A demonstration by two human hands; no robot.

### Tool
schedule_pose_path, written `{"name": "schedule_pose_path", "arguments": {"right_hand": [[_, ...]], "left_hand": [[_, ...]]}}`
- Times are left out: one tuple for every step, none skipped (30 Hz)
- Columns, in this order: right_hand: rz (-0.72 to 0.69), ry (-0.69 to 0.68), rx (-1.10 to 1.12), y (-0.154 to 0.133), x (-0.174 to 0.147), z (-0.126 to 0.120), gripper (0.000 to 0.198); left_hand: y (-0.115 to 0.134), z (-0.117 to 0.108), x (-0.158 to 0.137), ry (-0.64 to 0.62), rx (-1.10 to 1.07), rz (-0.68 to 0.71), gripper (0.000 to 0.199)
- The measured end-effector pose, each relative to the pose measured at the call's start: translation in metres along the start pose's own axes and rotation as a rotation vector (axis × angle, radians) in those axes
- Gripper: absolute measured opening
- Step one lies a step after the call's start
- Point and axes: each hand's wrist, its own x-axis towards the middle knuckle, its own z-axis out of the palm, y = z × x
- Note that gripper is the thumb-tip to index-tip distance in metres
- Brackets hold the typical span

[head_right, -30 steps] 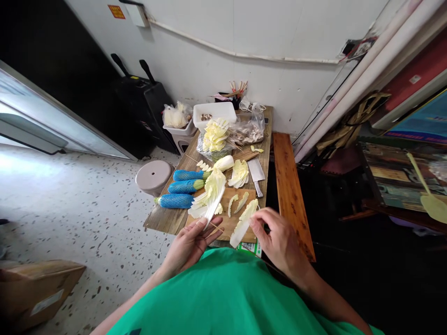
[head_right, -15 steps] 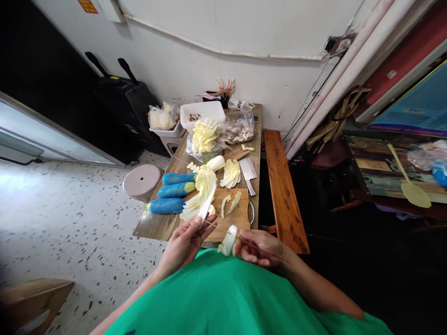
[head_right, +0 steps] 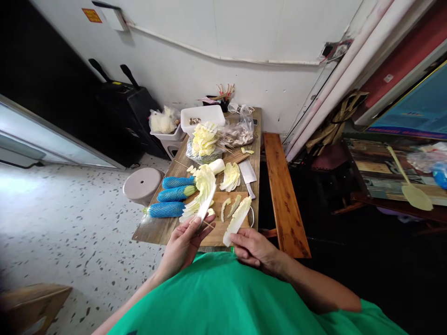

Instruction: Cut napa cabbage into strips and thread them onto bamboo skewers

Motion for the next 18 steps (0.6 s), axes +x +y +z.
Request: {"name": "schedule_pose_path", "arguments": {"right_hand": [[-0.054,0.039,-0.127,0.001,0.000,0.002,0.036],[-0.101,0.078,-0.257,0.003,0.000,0.003,0.041],[-0.143,0.124,-0.376,0.005,0.000,0.004,0.046],[-0.180,0.178,-0.470,0.007,0.000,0.005,0.049],[-0.205,0.230,-0.537,0.009,-0.001,0.005,0.051],[-0.213,0.273,-0.576,0.010,-0.001,0.005,0.051],[-0.210,0.304,-0.595,0.012,-0.002,0.005,0.050],[-0.208,0.323,-0.607,0.013,-0.002,0.005,0.050],[-0.209,0.331,-0.620,0.014,-0.003,0.004,0.050],[-0.213,0.333,-0.636,0.015,-0.003,0.004,0.049],[-0.222,0.338,-0.652,0.015,-0.003,0.004,0.049],[-0.231,0.344,-0.668,0.014,-0.003,0.003,0.049],[-0.239,0.353,-0.681,0.014,-0.002,0.004,0.048],[-0.243,0.364,-0.690,0.013,-0.001,0.004,0.048],[-0.246,0.374,-0.694,0.013,0.000,0.005,0.048],[-0.246,0.378,-0.688,0.012,0.002,0.006,0.048],[-0.245,0.372,-0.673,0.011,0.004,0.007,0.048],[-0.240,0.358,-0.646,0.011,0.007,0.008,0.049]], "left_hand": [[0.001,-0.001,-0.001,0.003,-0.001,-0.024,0.019],[0.001,-0.001,-0.002,0.006,-0.003,-0.051,0.018],[0.001,-0.002,-0.003,0.011,-0.004,-0.078,0.016],[0.001,-0.003,-0.004,0.019,-0.005,-0.106,0.015],[0.000,-0.003,-0.005,0.029,-0.005,-0.128,0.014],[-0.001,-0.003,-0.006,0.037,-0.006,-0.144,0.014],[-0.002,-0.003,-0.007,0.034,-0.004,-0.162,0.014],[-0.003,-0.003,-0.008,0.020,0.000,-0.186,0.015],[-0.005,-0.003,-0.008,0.000,0.007,-0.216,0.016],[-0.006,-0.002,-0.008,-0.023,0.017,-0.249,0.017],[-0.007,-0.001,-0.008,-0.044,0.027,-0.278,0.018],[-0.008,-0.001,-0.008,-0.059,0.033,-0.299,0.019],[-0.009,0.000,-0.008,-0.067,0.034,-0.311,0.018],[-0.009,0.001,-0.008,-0.072,0.034,-0.317,0.018],[-0.010,0.002,-0.008,-0.081,0.036,-0.330,0.017],[-0.011,0.003,-0.008,-0.094,0.043,-0.349,0.016],[-0.012,0.003,-0.008,-0.111,0.053,-0.370,0.016],[-0.014,0.004,-0.007,-0.132,0.063,-0.386,0.017]]}}
